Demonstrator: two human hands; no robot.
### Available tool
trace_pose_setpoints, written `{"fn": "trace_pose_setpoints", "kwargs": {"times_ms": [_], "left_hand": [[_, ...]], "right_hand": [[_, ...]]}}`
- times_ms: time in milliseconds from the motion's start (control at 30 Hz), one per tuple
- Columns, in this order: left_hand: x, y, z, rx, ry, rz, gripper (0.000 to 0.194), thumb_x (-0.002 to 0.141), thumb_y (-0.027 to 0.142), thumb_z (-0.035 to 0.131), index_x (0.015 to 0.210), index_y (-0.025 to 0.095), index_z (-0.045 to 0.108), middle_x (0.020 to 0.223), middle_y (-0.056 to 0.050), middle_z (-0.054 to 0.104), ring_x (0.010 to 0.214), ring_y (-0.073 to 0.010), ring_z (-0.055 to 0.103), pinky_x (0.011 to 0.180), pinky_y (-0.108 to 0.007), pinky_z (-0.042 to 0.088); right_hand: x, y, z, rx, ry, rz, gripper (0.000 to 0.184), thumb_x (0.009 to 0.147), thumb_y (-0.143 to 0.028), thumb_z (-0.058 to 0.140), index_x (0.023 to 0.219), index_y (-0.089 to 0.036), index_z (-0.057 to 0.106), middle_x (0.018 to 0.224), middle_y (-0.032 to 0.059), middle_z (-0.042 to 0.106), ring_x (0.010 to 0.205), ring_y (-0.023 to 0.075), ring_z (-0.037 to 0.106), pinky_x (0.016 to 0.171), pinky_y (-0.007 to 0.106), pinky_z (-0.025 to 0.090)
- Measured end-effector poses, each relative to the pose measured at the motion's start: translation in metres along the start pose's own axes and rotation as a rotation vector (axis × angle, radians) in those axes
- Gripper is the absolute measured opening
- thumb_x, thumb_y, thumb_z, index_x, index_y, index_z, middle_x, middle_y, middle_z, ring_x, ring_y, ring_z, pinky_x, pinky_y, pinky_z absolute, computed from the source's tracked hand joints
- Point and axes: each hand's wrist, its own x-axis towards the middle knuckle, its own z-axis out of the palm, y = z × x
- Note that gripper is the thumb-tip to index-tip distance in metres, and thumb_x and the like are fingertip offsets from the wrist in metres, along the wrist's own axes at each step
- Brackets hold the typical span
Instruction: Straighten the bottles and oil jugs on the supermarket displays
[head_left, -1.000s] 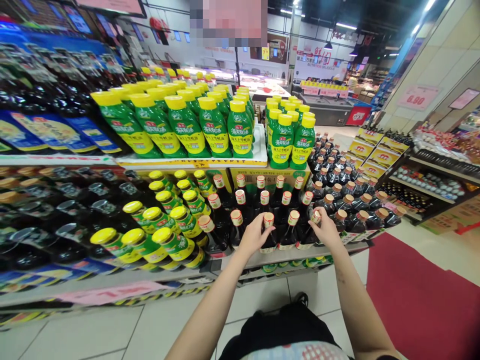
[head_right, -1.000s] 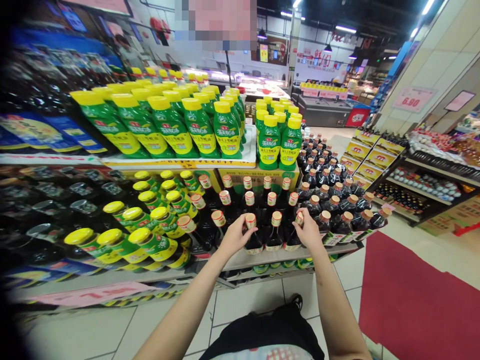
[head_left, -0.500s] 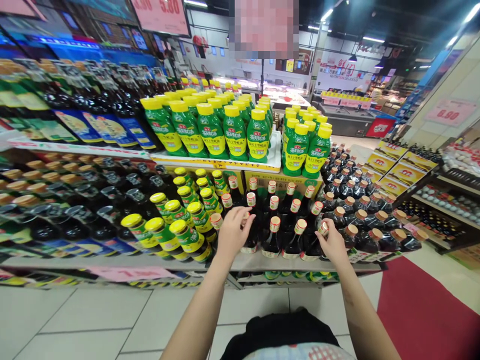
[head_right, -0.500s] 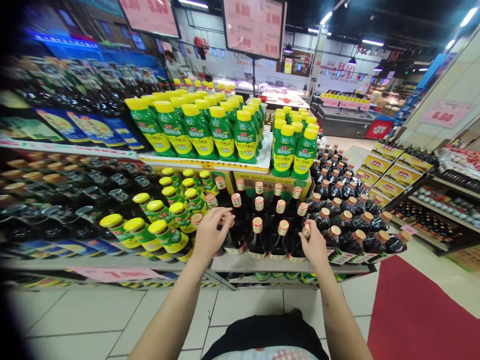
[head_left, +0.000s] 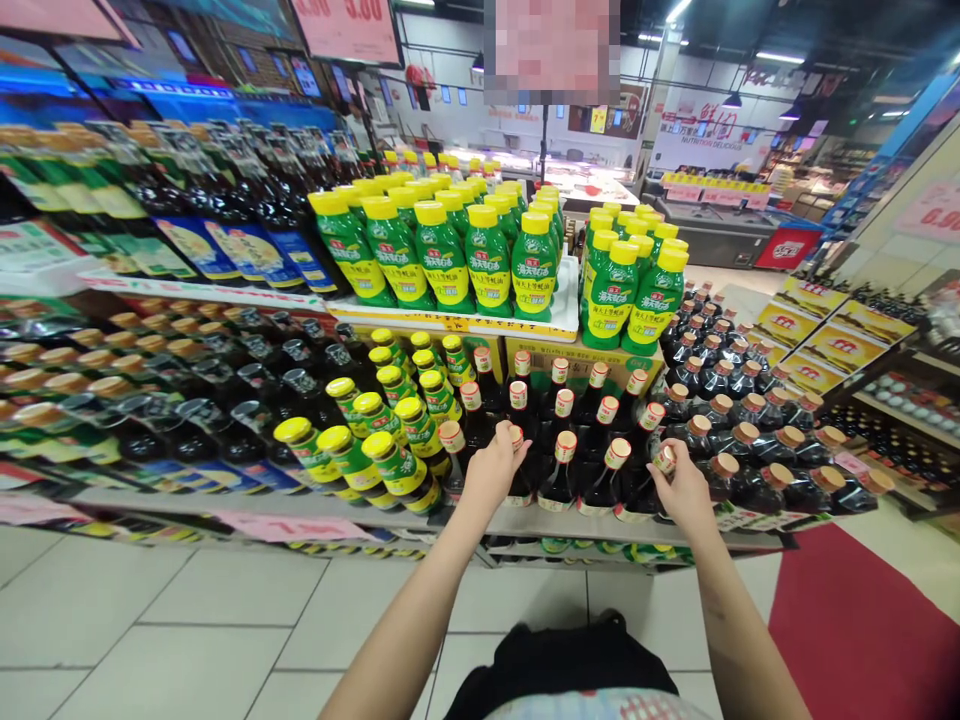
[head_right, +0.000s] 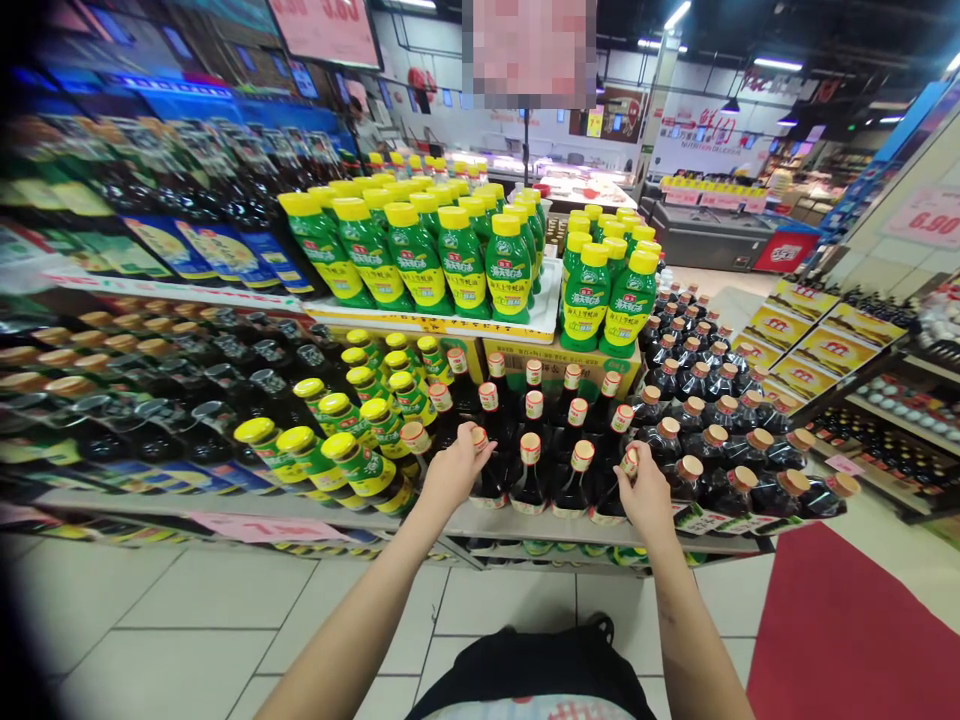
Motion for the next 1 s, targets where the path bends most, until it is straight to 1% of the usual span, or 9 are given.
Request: {"fn": "trace_pose_setpoints", "kwargs": {"times_ms": [167, 267, 367, 433, 467, 600, 700, 800, 1000], "left_hand": [[0.001, 0.001, 0.006, -0.059, -0.011, 0.013, 0.044, 0.103, 0.048, 0.044, 0.125, 0.010, 0.047, 0.097, -0.013, 0.072, 0.085, -0.0339, 0.072, 0.063, -0.036, 0.050], [0.000, -0.010, -0.002, -0.268, 0.012, 0.077, 0.050, 0.101, 0.047, 0.049, 0.133, 0.010, 0.041, 0.110, -0.017, 0.070, 0.095, -0.0320, 0.072, 0.074, -0.039, 0.055], [-0.001, -0.040, -0.020, -0.500, 0.294, 0.127, 0.046, 0.105, 0.039, 0.040, 0.141, 0.012, 0.036, 0.135, -0.020, 0.057, 0.114, -0.0244, 0.065, 0.094, -0.038, 0.054], [0.000, -0.066, -0.030, -0.471, 0.493, 0.092, 0.044, 0.105, 0.037, 0.037, 0.140, 0.011, 0.042, 0.136, -0.020, 0.055, 0.121, -0.0254, 0.059, 0.102, -0.042, 0.049], [0.001, -0.078, -0.033, -0.426, 0.522, 0.079, 0.044, 0.103, 0.038, 0.039, 0.137, 0.010, 0.047, 0.133, -0.020, 0.057, 0.123, -0.0275, 0.057, 0.104, -0.044, 0.048], [0.003, -0.113, -0.024, -0.411, 0.229, 0.160, 0.042, 0.097, 0.035, 0.049, 0.132, 0.012, 0.052, 0.131, -0.017, 0.061, 0.124, -0.0280, 0.058, 0.107, -0.044, 0.046], [0.002, -0.118, -0.014, -0.487, 0.092, 0.149, 0.042, 0.095, 0.027, 0.049, 0.135, 0.015, 0.049, 0.131, -0.013, 0.062, 0.121, -0.0235, 0.061, 0.102, -0.038, 0.049], [-0.004, -0.109, -0.015, -0.416, 0.086, 0.038, 0.041, 0.094, 0.036, 0.058, 0.131, 0.019, 0.053, 0.125, -0.010, 0.066, 0.113, -0.0244, 0.065, 0.086, -0.034, 0.052], [-0.017, -0.087, -0.019, -0.164, 0.206, -0.150, 0.043, 0.094, 0.051, 0.062, 0.127, 0.024, 0.056, 0.127, -0.004, 0.067, 0.106, -0.0243, 0.067, 0.067, -0.031, 0.046]], "right_hand": [[-0.001, -0.001, 0.002, -0.009, 0.027, -0.012, 0.034, 0.088, -0.041, 0.053, 0.116, -0.023, 0.050, 0.091, 0.0041, 0.068, 0.074, 0.0230, 0.063, 0.068, 0.031, 0.041], [-0.002, 0.000, 0.000, -0.007, 0.026, -0.023, 0.033, 0.089, -0.043, 0.052, 0.116, -0.023, 0.050, 0.093, 0.0049, 0.069, 0.075, 0.0235, 0.063, 0.068, 0.031, 0.041], [-0.003, 0.002, -0.001, -0.007, 0.007, -0.019, 0.033, 0.089, -0.043, 0.053, 0.116, -0.024, 0.050, 0.095, 0.0050, 0.069, 0.075, 0.0237, 0.063, 0.067, 0.031, 0.041], [-0.003, 0.002, 0.000, -0.006, 0.005, -0.015, 0.033, 0.088, -0.043, 0.053, 0.116, -0.024, 0.050, 0.096, 0.0050, 0.069, 0.076, 0.0242, 0.064, 0.067, 0.031, 0.041], [-0.003, 0.002, 0.000, -0.006, 0.007, -0.014, 0.033, 0.088, -0.043, 0.052, 0.116, -0.024, 0.050, 0.096, 0.0052, 0.069, 0.078, 0.0248, 0.065, 0.068, 0.031, 0.041], [-0.002, 0.000, 0.001, -0.035, 0.020, -0.006, 0.036, 0.088, -0.043, 0.052, 0.118, -0.023, 0.050, 0.096, 0.0066, 0.070, 0.080, 0.0263, 0.066, 0.069, 0.032, 0.041], [-0.002, -0.001, 0.001, -0.059, 0.021, -0.008, 0.039, 0.088, -0.045, 0.052, 0.120, -0.023, 0.051, 0.095, 0.0073, 0.070, 0.078, 0.0265, 0.066, 0.067, 0.032, 0.041], [-0.002, -0.002, 0.002, -0.066, 0.030, -0.009, 0.039, 0.088, -0.045, 0.051, 0.119, -0.023, 0.051, 0.096, 0.0076, 0.070, 0.080, 0.0270, 0.066, 0.067, 0.031, 0.040], [-0.001, -0.004, 0.004, -0.081, 0.022, 0.030, 0.039, 0.087, -0.047, 0.052, 0.117, -0.023, 0.050, 0.090, 0.0050, 0.069, 0.067, 0.0229, 0.061, 0.064, 0.030, 0.037]]}}
